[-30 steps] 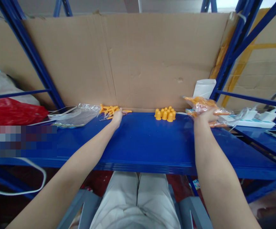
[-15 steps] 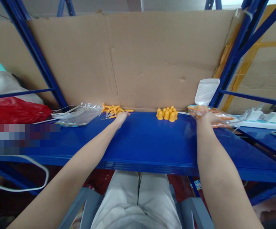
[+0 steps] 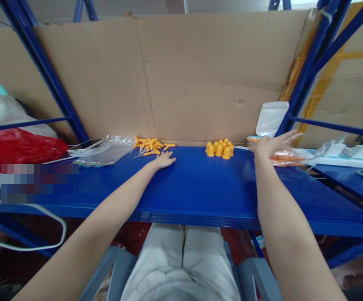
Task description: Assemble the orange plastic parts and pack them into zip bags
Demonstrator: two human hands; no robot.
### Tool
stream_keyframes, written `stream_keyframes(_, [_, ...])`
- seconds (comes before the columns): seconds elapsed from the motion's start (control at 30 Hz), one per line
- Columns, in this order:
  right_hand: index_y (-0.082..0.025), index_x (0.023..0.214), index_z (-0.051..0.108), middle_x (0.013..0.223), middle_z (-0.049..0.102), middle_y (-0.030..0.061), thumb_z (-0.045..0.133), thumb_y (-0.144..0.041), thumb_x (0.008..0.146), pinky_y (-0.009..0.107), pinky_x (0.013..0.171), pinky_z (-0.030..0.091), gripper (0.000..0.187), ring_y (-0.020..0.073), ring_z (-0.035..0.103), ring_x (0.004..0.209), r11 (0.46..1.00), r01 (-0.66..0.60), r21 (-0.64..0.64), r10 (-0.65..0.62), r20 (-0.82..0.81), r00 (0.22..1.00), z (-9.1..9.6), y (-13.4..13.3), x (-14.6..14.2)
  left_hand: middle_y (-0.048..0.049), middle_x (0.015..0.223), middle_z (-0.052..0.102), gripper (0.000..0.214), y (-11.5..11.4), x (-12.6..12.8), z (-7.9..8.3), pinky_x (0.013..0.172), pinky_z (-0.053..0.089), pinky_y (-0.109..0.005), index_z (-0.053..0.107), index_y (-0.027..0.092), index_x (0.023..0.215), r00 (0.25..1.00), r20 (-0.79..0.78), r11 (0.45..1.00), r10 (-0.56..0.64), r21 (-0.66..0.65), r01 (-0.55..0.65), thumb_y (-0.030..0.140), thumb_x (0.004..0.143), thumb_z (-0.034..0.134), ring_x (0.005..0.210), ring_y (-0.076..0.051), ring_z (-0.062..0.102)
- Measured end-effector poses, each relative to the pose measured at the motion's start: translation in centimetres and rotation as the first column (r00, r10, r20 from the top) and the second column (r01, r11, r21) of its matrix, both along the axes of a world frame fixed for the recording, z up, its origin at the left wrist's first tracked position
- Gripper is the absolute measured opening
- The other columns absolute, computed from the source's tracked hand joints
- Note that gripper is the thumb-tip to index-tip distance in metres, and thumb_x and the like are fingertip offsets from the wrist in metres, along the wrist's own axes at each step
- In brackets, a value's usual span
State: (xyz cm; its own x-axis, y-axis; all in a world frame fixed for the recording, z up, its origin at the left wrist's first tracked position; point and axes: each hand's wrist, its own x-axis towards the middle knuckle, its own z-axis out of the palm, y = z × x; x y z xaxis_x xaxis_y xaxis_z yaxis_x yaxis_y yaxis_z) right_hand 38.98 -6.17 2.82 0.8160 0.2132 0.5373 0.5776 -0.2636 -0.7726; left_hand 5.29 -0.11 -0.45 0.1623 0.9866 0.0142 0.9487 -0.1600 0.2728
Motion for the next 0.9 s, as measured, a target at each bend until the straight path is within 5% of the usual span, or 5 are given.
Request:
stream_keyframes(0.3, [0.011,0.149,0.018,0.158,0.011,0.0319,0.036,-0.013,0.082,0.041,0.119,0.012,0.073,0.0250,0.007,0.152,0.969,-0.247,0.007,0.232,0.319,0.919,1.4,-0.5,-2.8,-0.0133,0.163,0.014,0.066,-0.4,0.3,-0.2,0.120,0.011,-0.051,0.029,0.015,0.154,0.995,-0.101,0.999,-0.016,-0.030,0.013,0.044,0.095,0.031,0.151,-0.030,0.004])
stream_keyframes(0.4, [0.005,0.145,0.027,0.158,0.014,0.0309,0.046,-0.008,0.069,0.050,0.119,0.012,0.080,0.0295,0.013,0.150,0.919,-0.394,0.026,0.349,0.416,0.840,1.1,1.2,-2.2,-0.0112,0.164,0.009,0.065,-0.4,0.2,-0.2,0.120,0.011,-0.050,0.027,0.017,0.155,0.991,-0.132,1.000,0.015,-0.026,-0.019,0.044,0.096,0.027,0.152,-0.027,0.003])
stream_keyframes(0.57, [-0.015,0.142,0.034,0.157,0.023,0.0181,0.046,-0.010,0.069,0.062,0.114,0.020,0.075,0.0321,0.022,0.146,0.814,-0.580,0.009,0.441,0.640,0.629,0.4,3.1,-2.2,-0.0098,0.165,0.005,0.067,0.0,-0.8,-0.3,0.121,0.010,-0.051,0.025,0.015,0.155,0.981,-0.075,0.982,0.177,0.074,-0.172,0.044,0.095,0.031,0.152,-0.027,-0.001])
stream_keyframes(0.73, [-0.020,0.142,0.036,0.155,0.028,0.0154,0.044,-0.011,0.074,0.064,0.112,0.024,0.069,0.0328,0.027,0.144,0.790,-0.610,-0.067,0.468,0.709,0.528,0.3,3.2,-3.0,-0.0187,0.160,0.022,0.062,1.0,-2.6,-0.5,0.118,0.013,-0.062,0.038,0.011,0.149,0.911,0.106,0.903,0.398,0.132,-0.410,0.038,0.093,0.035,0.150,-0.034,0.013])
stream_keyframes(0.9, [-0.021,0.140,0.037,0.154,0.031,0.0156,0.043,-0.011,0.075,0.064,0.111,0.026,0.066,0.0331,0.029,0.143,0.795,-0.601,-0.087,0.472,0.712,0.521,0.2,3.2,-3.1,-0.0182,0.148,0.047,0.042,2.3,-4.0,-0.9,0.109,0.022,-0.072,0.065,0.017,0.123,0.933,0.197,0.916,0.302,0.211,-0.342,0.024,0.087,0.044,0.142,-0.040,0.034])
